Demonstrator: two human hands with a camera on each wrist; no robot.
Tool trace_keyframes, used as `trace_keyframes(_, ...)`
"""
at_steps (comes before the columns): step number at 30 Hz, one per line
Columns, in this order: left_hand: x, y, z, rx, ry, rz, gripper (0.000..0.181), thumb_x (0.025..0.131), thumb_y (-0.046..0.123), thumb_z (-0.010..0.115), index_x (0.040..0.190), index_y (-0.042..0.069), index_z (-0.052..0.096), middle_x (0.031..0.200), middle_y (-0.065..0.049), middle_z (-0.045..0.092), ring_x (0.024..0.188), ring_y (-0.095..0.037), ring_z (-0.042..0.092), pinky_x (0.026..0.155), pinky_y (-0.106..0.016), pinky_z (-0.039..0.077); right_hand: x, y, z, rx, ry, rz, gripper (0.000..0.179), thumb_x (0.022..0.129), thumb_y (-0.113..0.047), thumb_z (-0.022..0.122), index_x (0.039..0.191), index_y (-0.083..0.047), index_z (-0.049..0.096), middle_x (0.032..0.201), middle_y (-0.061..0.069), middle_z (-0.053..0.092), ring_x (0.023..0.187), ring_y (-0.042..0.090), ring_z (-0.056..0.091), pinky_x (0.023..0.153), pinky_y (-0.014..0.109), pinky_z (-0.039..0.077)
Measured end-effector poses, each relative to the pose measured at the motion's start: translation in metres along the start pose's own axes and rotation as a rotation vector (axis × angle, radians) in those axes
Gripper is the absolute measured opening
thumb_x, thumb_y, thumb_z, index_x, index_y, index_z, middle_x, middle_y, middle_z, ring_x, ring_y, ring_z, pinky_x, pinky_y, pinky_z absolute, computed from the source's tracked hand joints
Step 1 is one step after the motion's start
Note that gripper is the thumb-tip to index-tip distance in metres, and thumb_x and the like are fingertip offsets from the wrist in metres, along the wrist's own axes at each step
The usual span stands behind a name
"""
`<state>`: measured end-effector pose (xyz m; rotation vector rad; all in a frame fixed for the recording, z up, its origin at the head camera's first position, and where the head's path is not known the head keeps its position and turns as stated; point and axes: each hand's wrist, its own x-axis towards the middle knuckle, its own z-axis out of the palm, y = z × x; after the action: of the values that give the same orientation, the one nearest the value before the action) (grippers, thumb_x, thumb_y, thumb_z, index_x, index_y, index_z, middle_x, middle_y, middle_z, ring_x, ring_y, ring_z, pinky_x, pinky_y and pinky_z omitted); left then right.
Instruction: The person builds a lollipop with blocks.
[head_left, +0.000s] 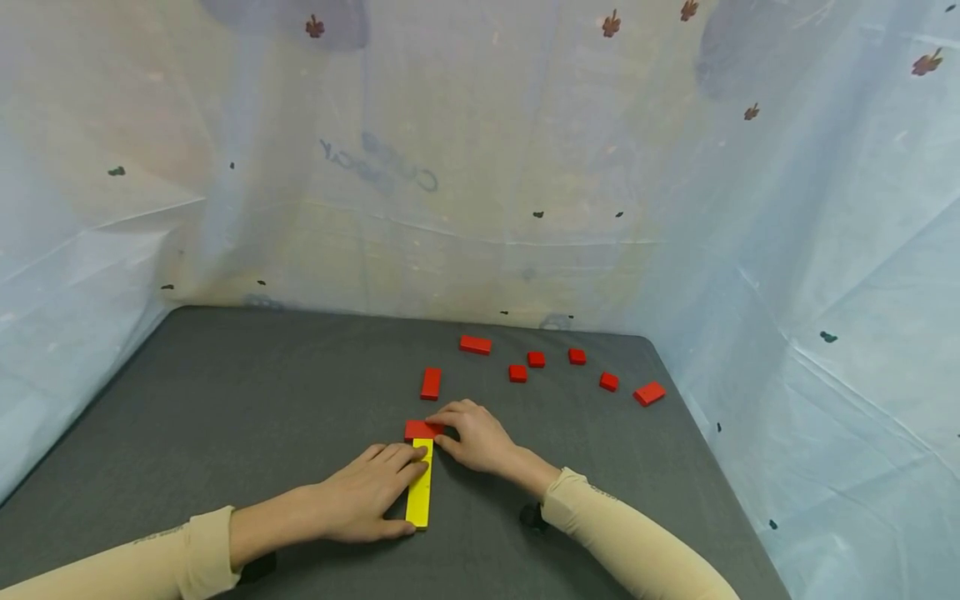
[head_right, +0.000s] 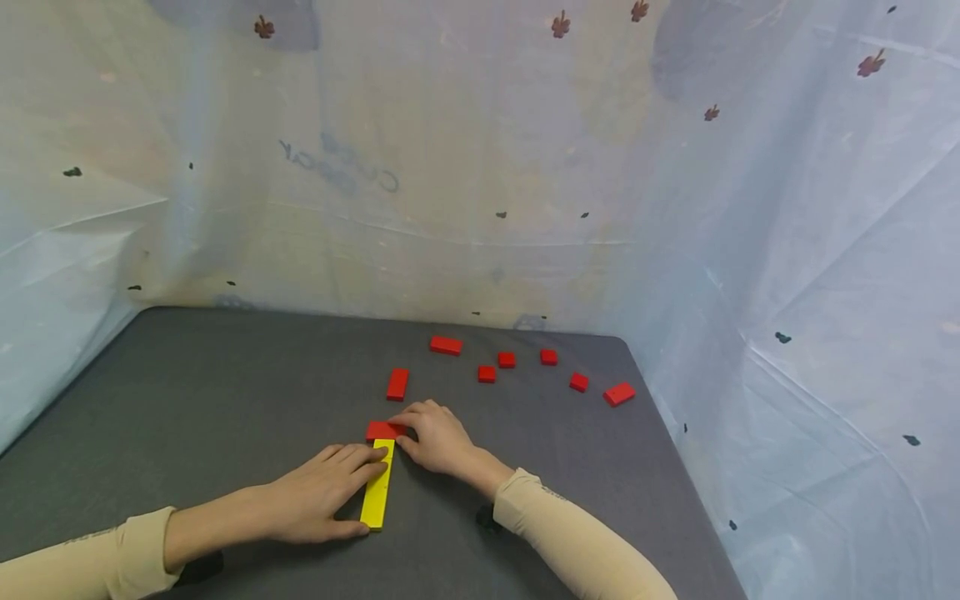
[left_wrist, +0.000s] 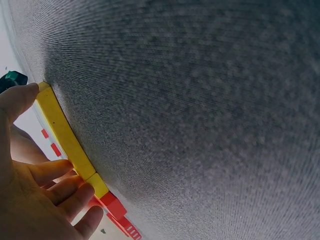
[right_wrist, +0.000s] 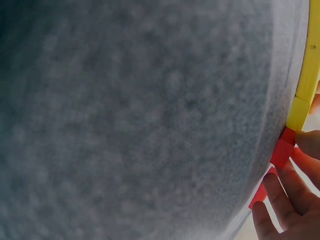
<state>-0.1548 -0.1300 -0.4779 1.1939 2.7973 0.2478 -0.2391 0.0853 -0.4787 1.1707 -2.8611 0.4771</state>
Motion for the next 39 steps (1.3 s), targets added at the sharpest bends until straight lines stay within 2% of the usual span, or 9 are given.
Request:
trace_keyframes(10,-0.001,0.001,-0.002,-0.005,0.000,0.005,0.081,0.086,0.071,0.048,0.141,0.012,0.046,0.148,-0.004,0.037,0.134,-0.022,0.036,0.107,-0.049,0.035,-0.001,-0.002,-0.002,0.011,0.004,-0.008,0.032,0.093,-0.026,0.063,0.125,-0.021,0.065,0.120,-0.004,0.064,0.104,0.013,0.058,0.089,0.030,0.049)
trace_keyframes(17,0.000,0.001,-0.002,-0.050,-0.048,-0.026,0.084,0.085,0.071,0.049,0.145,0.013,0.041,0.155,-0.006,0.026,0.140,-0.025,0.028,0.110,-0.052,0.031,-0.002,-0.001,-0.003,0.009,0.018,-0.022,0.032,0.093,-0.028,0.063,0.124,-0.021,0.065,0.121,-0.004,0.064,0.104,0.013,0.057,0.089,0.029,0.049)
trace_keyframes(21,-0.001,0.000,-0.001,-0.045,-0.034,-0.023,0.086,0.084,0.072,0.049,0.146,0.014,0.040,0.156,-0.006,0.024,0.141,-0.026,0.027,0.110,-0.052,0.031,-0.002,0.000,-0.007,0.044,0.037,-0.016,0.033,0.093,-0.029,0.063,0.125,-0.020,0.065,0.121,-0.003,0.063,0.106,0.014,0.056,0.090,0.030,0.049)
trace_keyframes(25,-0.003,0.001,-0.002,-0.055,-0.005,-0.023,0.086,0.084,0.072,0.049,0.146,0.013,0.040,0.156,-0.006,0.024,0.141,-0.026,0.027,0.110,-0.052,0.030,-0.002,0.004,-0.013,0.100,0.066,0.011,0.034,0.093,-0.028,0.063,0.126,-0.019,0.064,0.122,-0.003,0.062,0.109,0.015,0.055,0.092,0.032,0.049)
trace_keyframes(30,-0.003,0.000,-0.004,-0.072,0.013,-0.061,0.088,0.084,0.072,0.049,0.147,0.012,0.038,0.157,-0.006,0.024,0.142,-0.026,0.026,0.113,-0.051,0.028,0.002,0.015,-0.021,0.151,0.103,0.066,0.037,0.094,-0.030,0.062,0.129,-0.019,0.062,0.126,-0.001,0.060,0.114,0.017,0.053,0.095,0.036,0.049)
trace_keyframes(34,-0.001,-0.003,-0.004,-0.057,0.011,-0.081,0.090,0.084,0.072,0.050,0.148,0.011,0.036,0.159,-0.006,0.021,0.144,-0.027,0.024,0.114,-0.051,0.026,0.006,0.028,-0.026,0.188,0.155,0.107,0.038,0.094,-0.028,0.063,0.130,-0.018,0.061,0.129,0.000,0.059,0.117,0.020,0.052,0.096,0.040,0.048)
trace_keyframes(39,-0.001,-0.004,-0.004,-0.057,0.010,-0.069,0.095,0.081,0.075,0.050,0.148,0.009,0.035,0.159,-0.007,0.020,0.145,-0.028,0.023,0.114,-0.052,0.026,0.009,0.050,-0.031,0.210,0.225,0.187,0.039,0.093,-0.027,0.064,0.131,-0.018,0.061,0.130,0.000,0.058,0.118,0.021,0.052,0.097,0.043,0.046)
